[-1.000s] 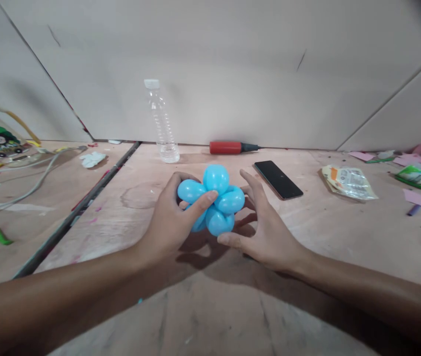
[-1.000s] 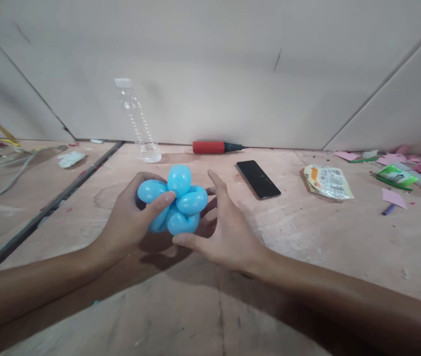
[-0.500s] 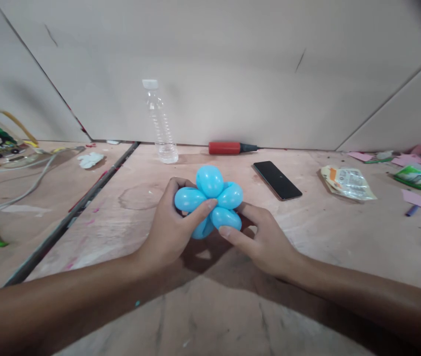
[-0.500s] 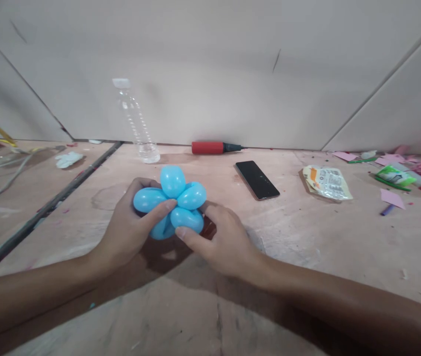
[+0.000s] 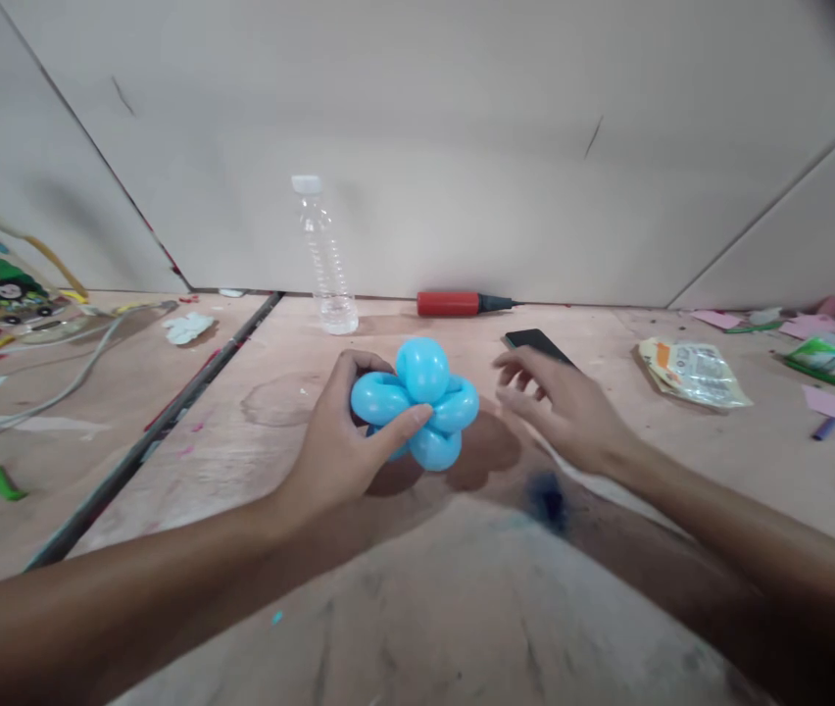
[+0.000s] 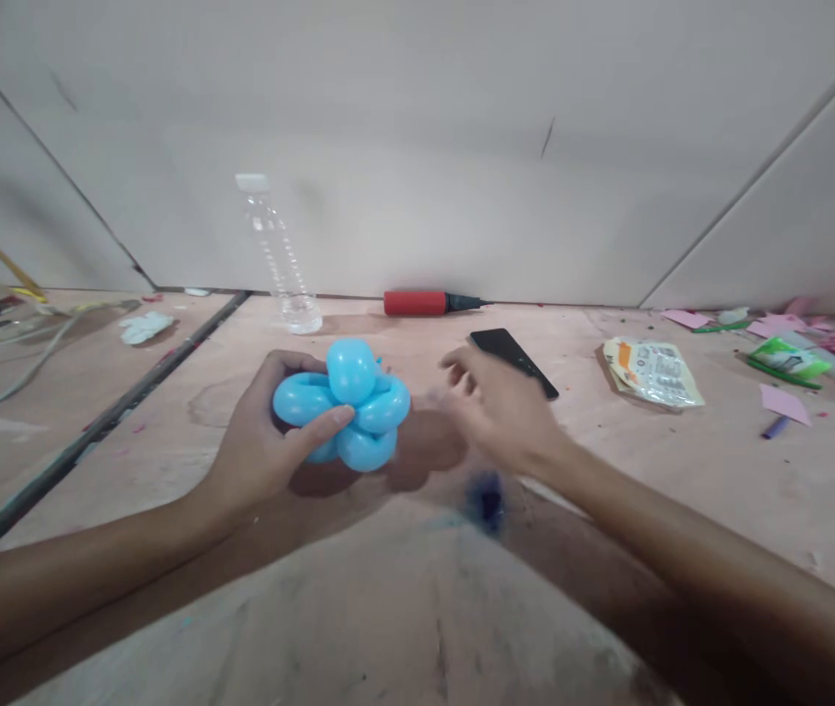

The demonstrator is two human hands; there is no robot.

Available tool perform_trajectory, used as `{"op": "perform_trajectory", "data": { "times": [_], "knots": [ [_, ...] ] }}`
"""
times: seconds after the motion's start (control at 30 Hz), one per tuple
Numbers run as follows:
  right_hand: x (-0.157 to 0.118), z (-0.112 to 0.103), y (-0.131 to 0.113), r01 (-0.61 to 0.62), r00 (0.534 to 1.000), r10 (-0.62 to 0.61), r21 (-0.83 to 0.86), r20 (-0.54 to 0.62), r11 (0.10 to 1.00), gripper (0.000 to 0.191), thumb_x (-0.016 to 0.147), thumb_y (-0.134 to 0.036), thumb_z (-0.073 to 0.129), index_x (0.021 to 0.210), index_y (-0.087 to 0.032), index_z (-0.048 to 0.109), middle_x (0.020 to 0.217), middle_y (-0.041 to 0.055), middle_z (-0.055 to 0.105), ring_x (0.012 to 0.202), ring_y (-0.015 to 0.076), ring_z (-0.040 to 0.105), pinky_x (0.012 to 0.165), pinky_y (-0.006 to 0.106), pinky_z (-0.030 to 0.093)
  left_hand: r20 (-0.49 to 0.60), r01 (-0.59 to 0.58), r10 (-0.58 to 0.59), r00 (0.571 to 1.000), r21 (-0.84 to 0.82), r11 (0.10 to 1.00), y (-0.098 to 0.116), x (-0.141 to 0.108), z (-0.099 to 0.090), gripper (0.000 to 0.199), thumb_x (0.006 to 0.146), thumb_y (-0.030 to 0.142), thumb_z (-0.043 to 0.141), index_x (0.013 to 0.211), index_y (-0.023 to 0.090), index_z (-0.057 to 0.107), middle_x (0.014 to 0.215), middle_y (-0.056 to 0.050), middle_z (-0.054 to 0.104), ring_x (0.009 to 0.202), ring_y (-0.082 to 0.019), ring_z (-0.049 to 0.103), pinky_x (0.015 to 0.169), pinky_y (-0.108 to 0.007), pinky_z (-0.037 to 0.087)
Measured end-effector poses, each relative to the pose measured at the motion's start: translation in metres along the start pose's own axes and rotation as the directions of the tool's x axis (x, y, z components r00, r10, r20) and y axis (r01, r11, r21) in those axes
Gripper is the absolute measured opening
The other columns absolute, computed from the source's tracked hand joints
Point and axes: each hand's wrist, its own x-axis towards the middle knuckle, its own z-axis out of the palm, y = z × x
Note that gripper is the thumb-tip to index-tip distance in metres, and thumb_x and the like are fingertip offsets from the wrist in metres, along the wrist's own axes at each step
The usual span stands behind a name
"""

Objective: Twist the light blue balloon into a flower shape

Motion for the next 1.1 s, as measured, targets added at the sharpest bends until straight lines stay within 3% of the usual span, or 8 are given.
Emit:
{"op": "perform_trajectory", "data": {
  "times": [0.07, 0.1, 0.2, 0.33, 0.57, 0.8, 1.0, 1.1],
  "knots": [
    [0.016, -0.014, 0.034, -0.183, 0.980, 0.133, -0.399, -0.150, 0.898, 0.055, 0.093, -0.063, 0.052, 0.119, -0.016, 0.063, 0.124, 0.0202, 0.066, 0.113, 0.0396, 0.062, 0.081, 0.047, 0.051, 0.031, 0.010, -0.009, 0.999, -0.020, 1.000, -0.004, 0.002, -0.001, 0.043, 0.084, 0.044, 0.079, 0.110, 0.023, 0.052, 0.106, -0.001, 0.060, 0.096, -0.020, 0.061, 0.081, -0.033, 0.050],
    [0.023, -0.020, 0.050, -0.260, 0.965, 0.215, -0.507, -0.148, 0.822, 0.061, 0.090, -0.068, 0.053, 0.117, -0.014, 0.064, 0.123, 0.0225, 0.066, 0.114, 0.0430, 0.062, 0.080, 0.048, 0.051, 0.048, 0.029, -0.027, 0.998, -0.048, 0.998, -0.006, 0.002, -0.001, 0.040, 0.087, 0.046, 0.075, 0.110, 0.024, 0.052, 0.105, 0.000, 0.059, 0.095, -0.020, 0.060, 0.080, -0.033, 0.050],
    [0.036, -0.031, 0.086, -0.360, 0.912, 0.407, -0.570, -0.048, 0.739, 0.068, 0.082, -0.079, 0.054, 0.099, -0.014, 0.068, 0.107, 0.0231, 0.068, 0.100, 0.0444, 0.066, 0.072, 0.047, 0.050, 0.096, 0.074, -0.059, 0.994, -0.159, 0.984, -0.010, 0.003, -0.001, 0.031, 0.096, 0.052, 0.063, 0.106, 0.024, 0.052, 0.099, 0.001, 0.057, 0.093, -0.020, 0.057, 0.080, -0.033, 0.048],
    [0.039, -0.028, 0.098, -0.400, 0.899, 0.438, -0.442, -0.018, 0.803, 0.056, 0.077, -0.072, 0.065, 0.088, -0.018, 0.066, 0.098, 0.0184, 0.070, 0.082, 0.0349, 0.069, 0.064, 0.042, 0.048, 0.121, 0.091, -0.067, 0.990, -0.214, 0.973, -0.013, 0.002, 0.000, 0.029, 0.098, 0.051, 0.060, 0.106, 0.024, 0.053, 0.098, 0.001, 0.056, 0.092, -0.019, 0.054, 0.081, -0.033, 0.046],
    [0.037, -0.024, 0.092, -0.421, 0.905, 0.425, -0.240, -0.037, 0.875, 0.058, 0.072, -0.053, 0.076, 0.115, -0.018, 0.061, 0.116, 0.0172, 0.071, 0.099, 0.0346, 0.069, 0.074, 0.041, 0.052, 0.168, 0.136, -0.109, 0.980, -0.164, 0.977, -0.014, 0.005, -0.003, 0.036, 0.094, 0.055, 0.065, 0.108, 0.024, 0.053, 0.098, 0.000, 0.058, 0.089, -0.020, 0.054, 0.075, -0.032, 0.046],
    [0.034, -0.034, 0.065, -0.460, 0.859, 0.417, 0.091, 0.298, 0.883, 0.029, 0.076, -0.033, 0.071, 0.102, -0.021, 0.071, 0.082, 0.0043, 0.077, 0.069, 0.0249, 0.071, 0.054, 0.031, 0.048, 0.158, 0.154, -0.127, 0.979, -0.179, 0.972, -0.017, 0.007, -0.003, 0.038, 0.092, 0.056, 0.068, 0.107, 0.024, 0.054, 0.097, 0.001, 0.057, 0.087, -0.019, 0.053, 0.073, -0.031, 0.045],
    [0.022, -0.016, 0.035, -0.480, 0.877, 0.425, 0.420, 0.223, 0.770, 0.048, 0.078, -0.026, 0.072, 0.124, -0.029, 0.062, 0.091, -0.0002, 0.079, 0.065, 0.0216, 0.071, 0.053, 0.029, 0.051, 0.134, 0.157, -0.130, 0.982, -0.220, 0.963, -0.018, 0.008, -0.002, 0.033, 0.092, 0.051, 0.069, 0.106, 0.024, 0.056, 0.099, 0.001, 0.060, 0.091, -0.020, 0.055, 0.077, -0.032, 0.045],
    [0.021, -0.007, 0.028, -0.488, 0.861, 0.433, 0.671, 0.267, 0.559, 0.053, 0.077, -0.026, 0.075, 0.128, -0.029, 0.060, 0.101, 0.0025, 0.080, 0.073, 0.0238, 0.075, 0.061, 0.033, 0.058, 0.135, 0.159, -0.131, 0.982, -0.223, 0.962, -0.018, 0.009, -0.001, 0.032, 0.092, 0.050, 0.069, 0.106, 0.024, 0.056, 0.100, 0.001, 0.060, 0.094, -0.021, 0.056, 0.080, -0.033, 0.046]
  ]
}}
